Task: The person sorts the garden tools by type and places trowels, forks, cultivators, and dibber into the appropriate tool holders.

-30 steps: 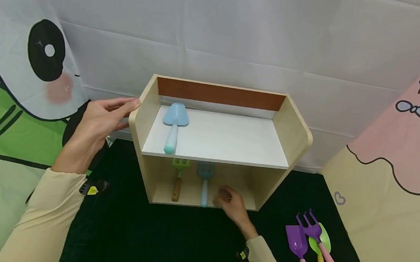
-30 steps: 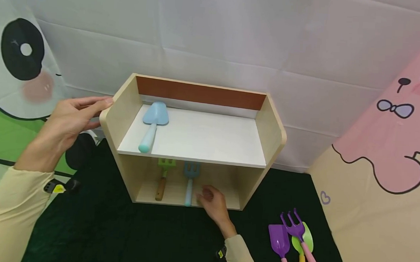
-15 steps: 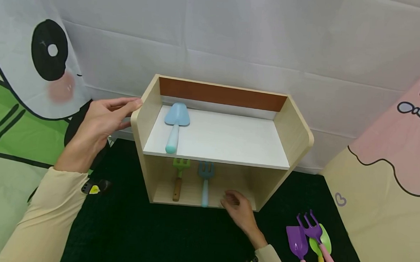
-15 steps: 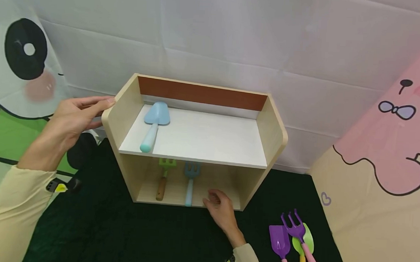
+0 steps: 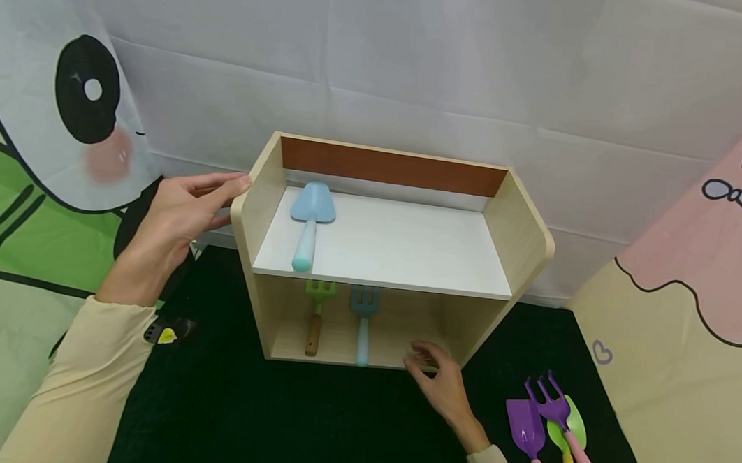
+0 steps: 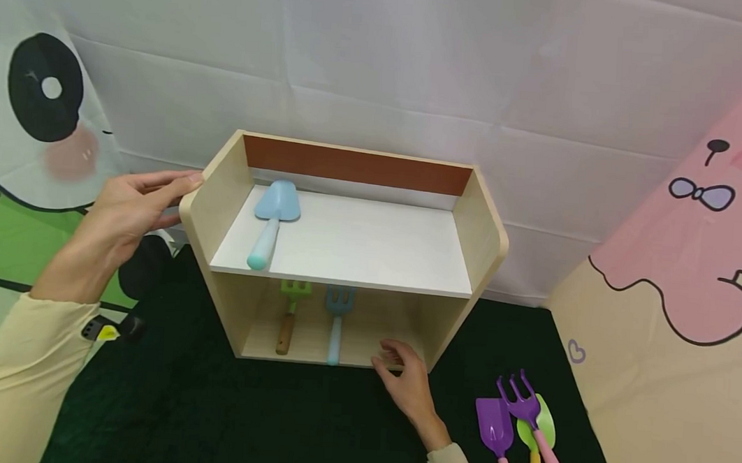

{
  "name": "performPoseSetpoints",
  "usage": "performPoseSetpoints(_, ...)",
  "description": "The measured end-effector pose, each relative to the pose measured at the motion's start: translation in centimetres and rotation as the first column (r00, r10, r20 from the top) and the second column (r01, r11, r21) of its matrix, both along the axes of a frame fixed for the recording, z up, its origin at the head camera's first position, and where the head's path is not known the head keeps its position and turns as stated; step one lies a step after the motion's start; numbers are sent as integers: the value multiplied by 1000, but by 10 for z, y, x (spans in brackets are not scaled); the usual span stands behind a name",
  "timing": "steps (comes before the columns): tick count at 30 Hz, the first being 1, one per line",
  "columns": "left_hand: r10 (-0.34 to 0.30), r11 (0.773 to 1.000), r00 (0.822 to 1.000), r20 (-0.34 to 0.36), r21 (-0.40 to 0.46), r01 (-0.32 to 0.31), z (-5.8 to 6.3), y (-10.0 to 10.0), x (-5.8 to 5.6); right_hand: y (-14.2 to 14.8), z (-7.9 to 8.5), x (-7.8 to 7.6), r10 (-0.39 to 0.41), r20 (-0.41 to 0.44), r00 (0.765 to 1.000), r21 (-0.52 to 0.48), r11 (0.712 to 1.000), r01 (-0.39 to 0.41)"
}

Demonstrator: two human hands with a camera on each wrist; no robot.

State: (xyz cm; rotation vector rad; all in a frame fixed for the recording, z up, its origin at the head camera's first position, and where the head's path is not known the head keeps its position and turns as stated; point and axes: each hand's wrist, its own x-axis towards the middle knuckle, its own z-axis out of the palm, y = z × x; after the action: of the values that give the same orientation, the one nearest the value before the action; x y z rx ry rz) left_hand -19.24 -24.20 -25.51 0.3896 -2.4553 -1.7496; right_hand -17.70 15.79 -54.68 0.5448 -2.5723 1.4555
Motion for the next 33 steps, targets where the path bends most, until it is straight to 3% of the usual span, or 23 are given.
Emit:
performPoseSetpoints(17,-4,1000,1000,-7,-7,4,-1,0,0,33,2,13,-46,-111,993,82,995,56)
performPoseSetpoints(29,5,1000,1000,-2,-21,-5,-1,0,-1,57,6,25,-98,-114,989,147,983,114)
performPoseSetpoints(33,3,1000,1000,-2,-23,-4,-2,-1,-1,63,6,29,-124,-81,989,127,983,133)
